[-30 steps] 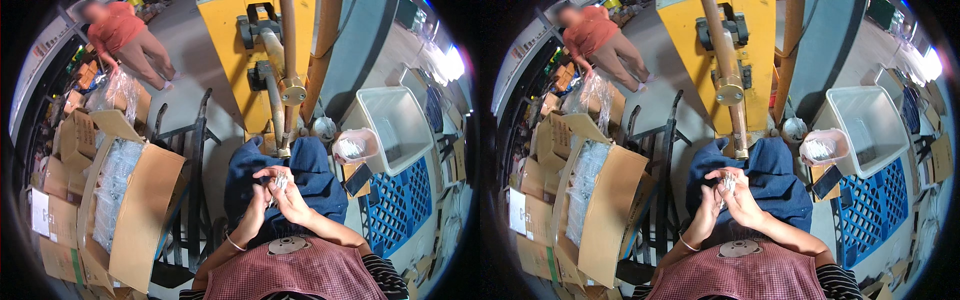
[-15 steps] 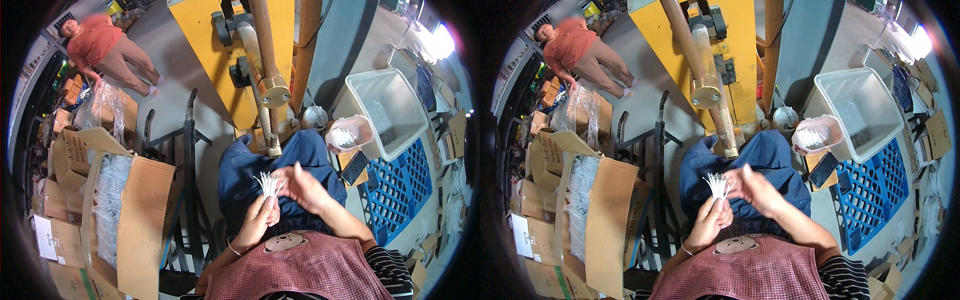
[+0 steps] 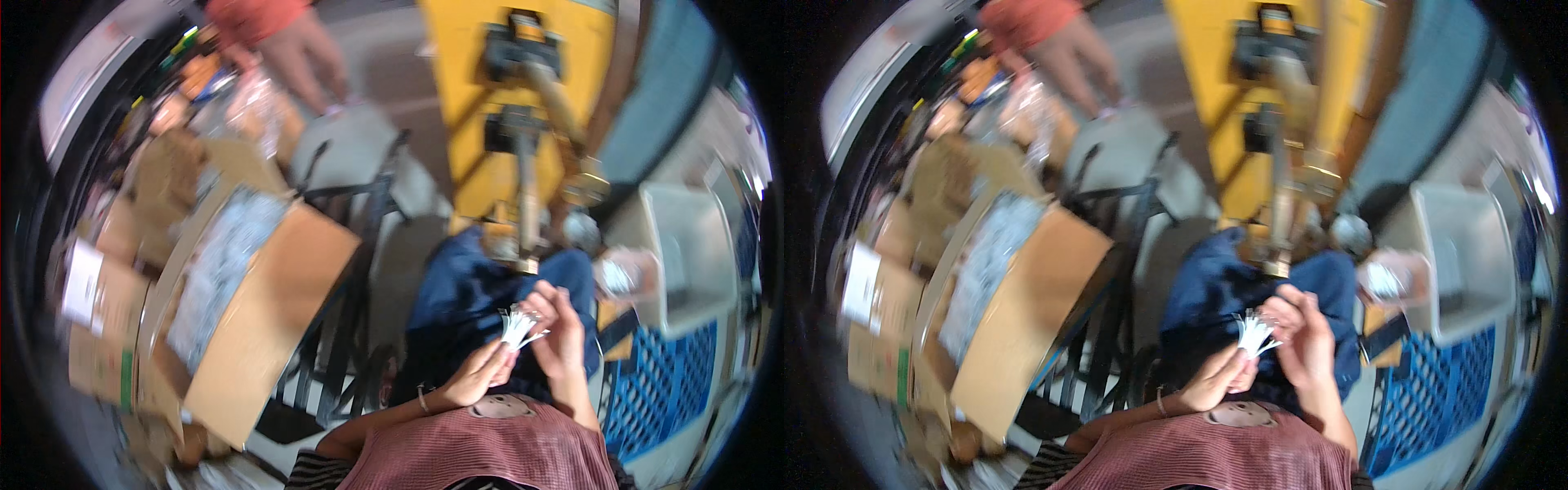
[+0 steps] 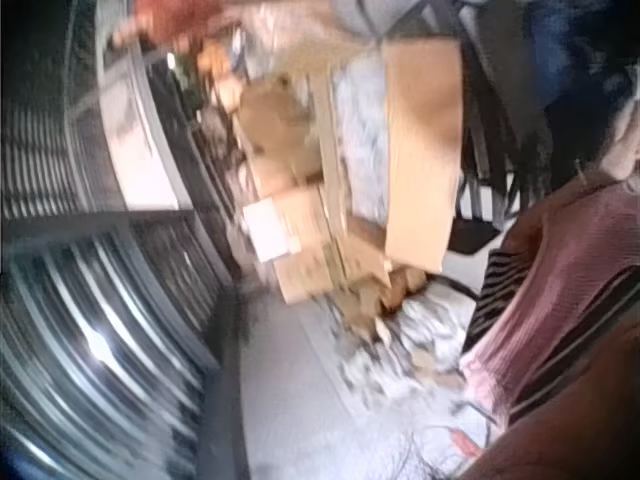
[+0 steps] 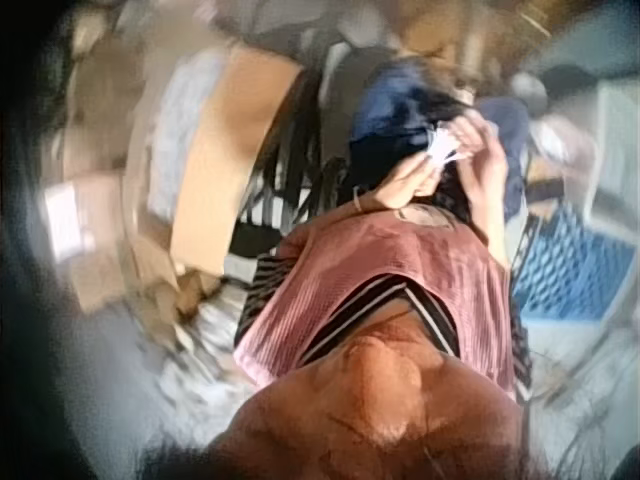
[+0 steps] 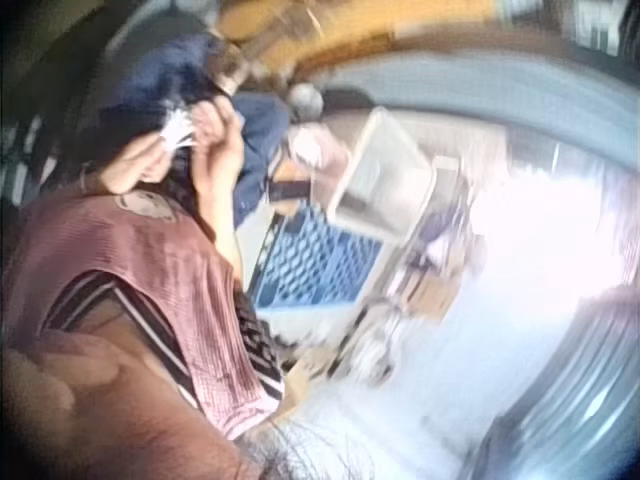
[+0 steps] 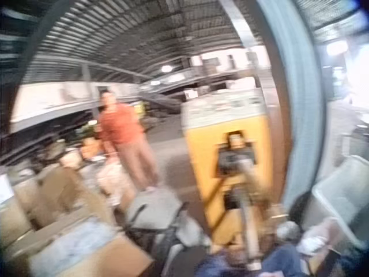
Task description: The person retrieves metal element plates and wire leads, welds the wires onto the plates using a spot welding machine, and places the assembled parts into a plastic container.
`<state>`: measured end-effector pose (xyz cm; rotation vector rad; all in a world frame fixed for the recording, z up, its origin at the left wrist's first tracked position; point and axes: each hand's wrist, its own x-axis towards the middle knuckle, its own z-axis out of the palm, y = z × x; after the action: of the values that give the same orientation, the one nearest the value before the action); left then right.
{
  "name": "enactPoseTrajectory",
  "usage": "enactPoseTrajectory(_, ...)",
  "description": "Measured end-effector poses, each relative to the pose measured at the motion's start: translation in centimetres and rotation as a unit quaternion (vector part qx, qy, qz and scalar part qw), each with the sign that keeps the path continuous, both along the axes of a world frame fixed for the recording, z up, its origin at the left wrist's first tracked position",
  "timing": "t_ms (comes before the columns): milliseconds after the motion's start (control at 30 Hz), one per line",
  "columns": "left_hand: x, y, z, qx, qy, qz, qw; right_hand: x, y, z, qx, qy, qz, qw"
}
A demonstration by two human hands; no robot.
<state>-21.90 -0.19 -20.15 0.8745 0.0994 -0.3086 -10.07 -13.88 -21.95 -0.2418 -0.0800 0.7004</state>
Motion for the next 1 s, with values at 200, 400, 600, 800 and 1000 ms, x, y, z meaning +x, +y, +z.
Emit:
enactPoseTrajectory(200, -0.2, 2.2, 0.3, 0.017, 0.025, -0.023, 0.999, -3.7, 2.5, 5.6, -0.338, -0.257, 0.210, 0.880)
enactPoseTrajectory(400, -1.0, 9.3, 3.5, 0.433, -0.183, -0.057, 0.881, -3.8, 4.2, 2.5, -0.325, -0.211, 0.050, 0.921)
enactPoseTrajectory(600, -4.1, 26.4, 8.2, 0.568, -0.044, 0.368, 0.735, -0.5, 1.7, 1.2, -0.389, -0.089, -0.104, 0.911)
enactPoseTrajectory(800, -12.0, 46.4, 6.8, 0.504, 0.316, 0.394, 0.700, 0.9, -5.1, -4.1, -0.386, -0.005, -0.132, 0.913)
enactPoseTrajectory(1000, -11.1, 50.5, 3.8, 0.401, 0.394, 0.475, 0.677, 0.4, -6.0, -7.0, -0.377, 0.055, -0.131, 0.915)
